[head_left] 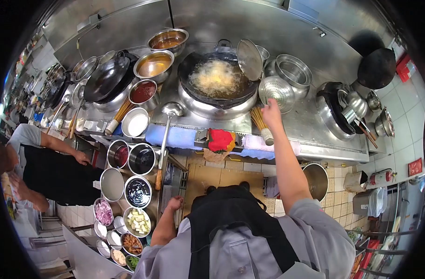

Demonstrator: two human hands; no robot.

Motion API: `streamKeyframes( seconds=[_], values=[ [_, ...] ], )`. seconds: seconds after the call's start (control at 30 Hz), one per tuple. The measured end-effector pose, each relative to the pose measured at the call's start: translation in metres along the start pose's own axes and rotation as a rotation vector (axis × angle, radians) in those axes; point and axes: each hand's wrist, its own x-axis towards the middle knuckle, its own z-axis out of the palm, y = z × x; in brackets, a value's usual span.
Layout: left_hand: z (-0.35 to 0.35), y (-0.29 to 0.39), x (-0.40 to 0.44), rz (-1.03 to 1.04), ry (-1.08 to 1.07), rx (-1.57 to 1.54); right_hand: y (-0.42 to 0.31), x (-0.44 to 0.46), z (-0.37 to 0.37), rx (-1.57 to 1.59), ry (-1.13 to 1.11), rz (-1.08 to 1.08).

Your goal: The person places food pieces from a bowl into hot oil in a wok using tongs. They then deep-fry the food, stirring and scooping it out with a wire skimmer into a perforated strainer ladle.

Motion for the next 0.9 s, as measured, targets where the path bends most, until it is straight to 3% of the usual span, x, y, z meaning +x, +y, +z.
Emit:
streamKeyframes(
  seconds=[0.07,0.1,0.2,0.37,0.47,0.6,0.67,0.77,0.83,0.9],
  values=[
    [-0.004,0.039,-0.026,-0.082,-0.033,-0.070,-0.036,-0.001,0.005,0.563,-0.296,0.487],
    [-0.003,0.037,-0.024,-0.081,-0.031,-0.073,-0.041,-0.001,0.013,0.563,-0.297,0.484],
    [0.004,0.014,-0.007,0.002,-0.005,-0.017,-0.060,-0.003,0.022,0.904,-0.403,0.741],
    [0.002,0.037,-0.048,-0.127,0.015,-0.036,-0.037,0.005,0.009,1.180,-0.587,0.884],
    [0.005,-0.011,-0.016,-0.098,-0.028,0.041,-0.027,0.009,-0.002,1.396,-0.580,1.061],
    [0.004,-0.026,0.000,-0.026,-0.017,0.061,-0.050,-0.007,0.014,1.227,-0.608,0.899],
    [0.002,-0.027,0.008,-0.012,0.001,0.052,-0.038,0.002,0.009,1.305,-0.608,0.919],
    [-0.006,0.060,-0.047,-0.123,-0.015,-0.153,-0.032,0.006,-0.002,1.384,-0.604,0.931],
    [-0.001,0.047,-0.029,-0.084,-0.021,-0.102,-0.040,-0.002,0.001,1.125,-0.580,0.797],
    [0.004,0.031,-0.018,-0.048,-0.027,-0.049,-0.026,0.003,-0.003,1.176,-0.622,0.789]
  ],
)
